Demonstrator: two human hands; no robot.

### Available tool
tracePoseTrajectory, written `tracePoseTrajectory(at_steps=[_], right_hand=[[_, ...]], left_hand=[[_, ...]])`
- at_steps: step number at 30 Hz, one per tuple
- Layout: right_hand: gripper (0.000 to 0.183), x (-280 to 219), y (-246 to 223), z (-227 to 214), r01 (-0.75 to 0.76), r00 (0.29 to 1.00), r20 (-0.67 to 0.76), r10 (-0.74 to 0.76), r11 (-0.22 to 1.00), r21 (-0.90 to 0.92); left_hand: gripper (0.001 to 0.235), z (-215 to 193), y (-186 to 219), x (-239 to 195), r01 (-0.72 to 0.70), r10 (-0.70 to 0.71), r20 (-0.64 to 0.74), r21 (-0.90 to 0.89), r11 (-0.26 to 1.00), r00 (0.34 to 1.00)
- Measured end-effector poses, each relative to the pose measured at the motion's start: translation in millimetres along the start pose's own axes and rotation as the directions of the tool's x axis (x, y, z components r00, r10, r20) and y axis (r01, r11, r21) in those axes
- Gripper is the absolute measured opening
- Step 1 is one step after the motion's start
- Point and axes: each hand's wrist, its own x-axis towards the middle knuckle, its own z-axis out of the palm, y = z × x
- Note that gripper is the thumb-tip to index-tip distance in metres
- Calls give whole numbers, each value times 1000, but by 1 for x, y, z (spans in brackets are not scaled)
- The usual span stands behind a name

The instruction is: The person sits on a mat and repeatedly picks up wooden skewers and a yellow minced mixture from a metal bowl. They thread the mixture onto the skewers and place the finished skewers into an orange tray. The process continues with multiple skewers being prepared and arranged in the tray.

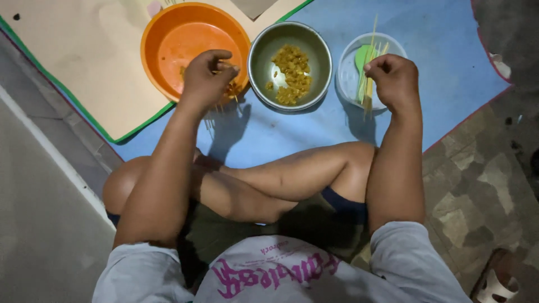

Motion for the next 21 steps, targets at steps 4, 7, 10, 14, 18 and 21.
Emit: tracePoseTrajectory(at_steps=[4,7,10,14,18,21], right_hand=[[10,-32,-48,3,84,996,-20,-82,983,161],[10,-57,-83,12,29,1000,-13,-26,919,393],[12,-73,-88,28,21,997,51,-55,859,511],[16,-59,-57,45,102,993,25,-114,949,298],[18,-32,-27,41,66,997,31,-69,994,91],[23,-21,-17,38,15,1000,19,-16,995,97]], left_hand=[[39,23,-8,9,-109,112,-18,123,986,994],[32,40,4,7,-117,108,70,132,984,992],[39,62,-2,23,-214,181,138,284,935,974],[39,91,3,41,-134,37,218,450,883,975],[42,117,-25,67,-148,-29,311,532,834,950],[46,127,-23,74,-96,-105,319,556,825,942]])
